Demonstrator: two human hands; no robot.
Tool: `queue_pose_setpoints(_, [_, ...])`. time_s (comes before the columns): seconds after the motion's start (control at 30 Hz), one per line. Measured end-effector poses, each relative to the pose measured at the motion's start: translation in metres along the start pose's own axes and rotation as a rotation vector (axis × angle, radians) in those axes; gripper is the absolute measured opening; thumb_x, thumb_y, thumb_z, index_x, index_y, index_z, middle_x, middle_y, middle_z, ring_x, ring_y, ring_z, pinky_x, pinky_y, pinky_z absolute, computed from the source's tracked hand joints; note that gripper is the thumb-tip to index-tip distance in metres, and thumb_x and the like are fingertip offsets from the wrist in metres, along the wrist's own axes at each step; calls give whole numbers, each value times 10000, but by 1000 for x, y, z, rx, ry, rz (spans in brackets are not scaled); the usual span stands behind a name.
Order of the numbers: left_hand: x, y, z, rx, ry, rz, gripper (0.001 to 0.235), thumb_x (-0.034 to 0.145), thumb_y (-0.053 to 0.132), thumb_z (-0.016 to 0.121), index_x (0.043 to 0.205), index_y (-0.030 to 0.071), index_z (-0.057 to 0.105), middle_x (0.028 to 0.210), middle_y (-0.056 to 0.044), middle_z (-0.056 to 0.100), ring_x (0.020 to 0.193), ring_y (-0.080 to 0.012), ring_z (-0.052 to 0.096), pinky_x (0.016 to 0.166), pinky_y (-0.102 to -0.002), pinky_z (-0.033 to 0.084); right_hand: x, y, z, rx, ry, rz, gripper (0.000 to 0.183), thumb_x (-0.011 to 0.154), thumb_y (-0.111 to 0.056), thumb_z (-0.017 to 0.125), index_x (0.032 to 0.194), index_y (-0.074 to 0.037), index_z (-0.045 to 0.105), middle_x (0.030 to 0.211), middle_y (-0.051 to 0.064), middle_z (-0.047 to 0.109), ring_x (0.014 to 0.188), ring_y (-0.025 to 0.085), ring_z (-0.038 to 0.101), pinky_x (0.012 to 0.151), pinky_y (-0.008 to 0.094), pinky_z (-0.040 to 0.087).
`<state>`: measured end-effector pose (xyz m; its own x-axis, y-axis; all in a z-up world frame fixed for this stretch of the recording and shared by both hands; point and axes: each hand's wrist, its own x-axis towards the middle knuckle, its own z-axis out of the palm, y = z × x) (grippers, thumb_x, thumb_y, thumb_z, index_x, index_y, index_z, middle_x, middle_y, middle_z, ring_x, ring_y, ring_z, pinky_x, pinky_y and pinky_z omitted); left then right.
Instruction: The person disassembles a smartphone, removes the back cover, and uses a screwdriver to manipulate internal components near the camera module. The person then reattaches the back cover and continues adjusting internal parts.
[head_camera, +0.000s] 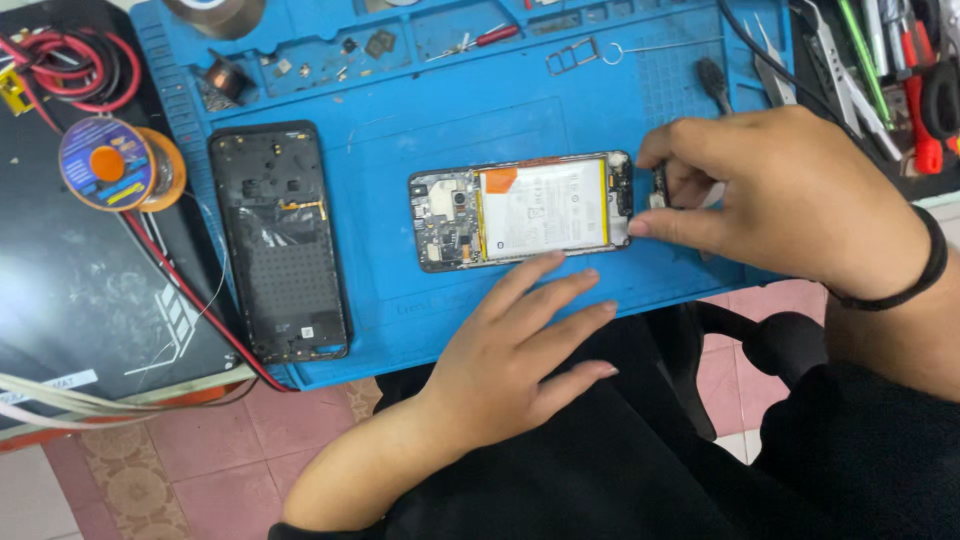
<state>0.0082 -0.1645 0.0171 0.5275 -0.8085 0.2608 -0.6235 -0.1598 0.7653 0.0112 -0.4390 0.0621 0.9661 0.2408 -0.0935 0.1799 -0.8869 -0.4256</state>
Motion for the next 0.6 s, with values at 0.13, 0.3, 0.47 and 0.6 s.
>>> queue_pose_setpoints(0.13, [16,-1,21,99,-19,-11,548,909,364,793,1363,98,640,1512,-156,516,1444,-412,437,1181,-506,428,-28,23,4,118,46,-36,462,761,-325,829,1089,-34,684,867,99,740,778,222,742,638,306,578])
queue_pose_setpoints(0.3, [18,-1,36,231,45,-50,627,915,383,788,1434,96,587,1517,-224,469,1413,-446,391,1185,-598,363,-35,26,5,104,-10,59,229,815,-230,797,1003,-104,758,844,73,751,680,218,723,571,319,554])
queue_pose_setpoints(0.47, [14,-6,39,233,65,-25,590,917,348,809,1402,84,600,1481,-178,523,1368,-365,483,1243,-633,327,-26,27,0,97,-4,10,206,859,-204,781,1028,-90,755,842,42,713,678,212,695,571,323,538])
queue_pose_setpoints(0.6, [15,-8,42,243,94,-16,528,923,311,818,1350,63,633,1443,-128,573,1336,-316,534,1247,-610,342,-21,25,1,130,-21,-59,218,852,-173,756,1062,-120,780,785,36,657,663,203,663,558,335,526])
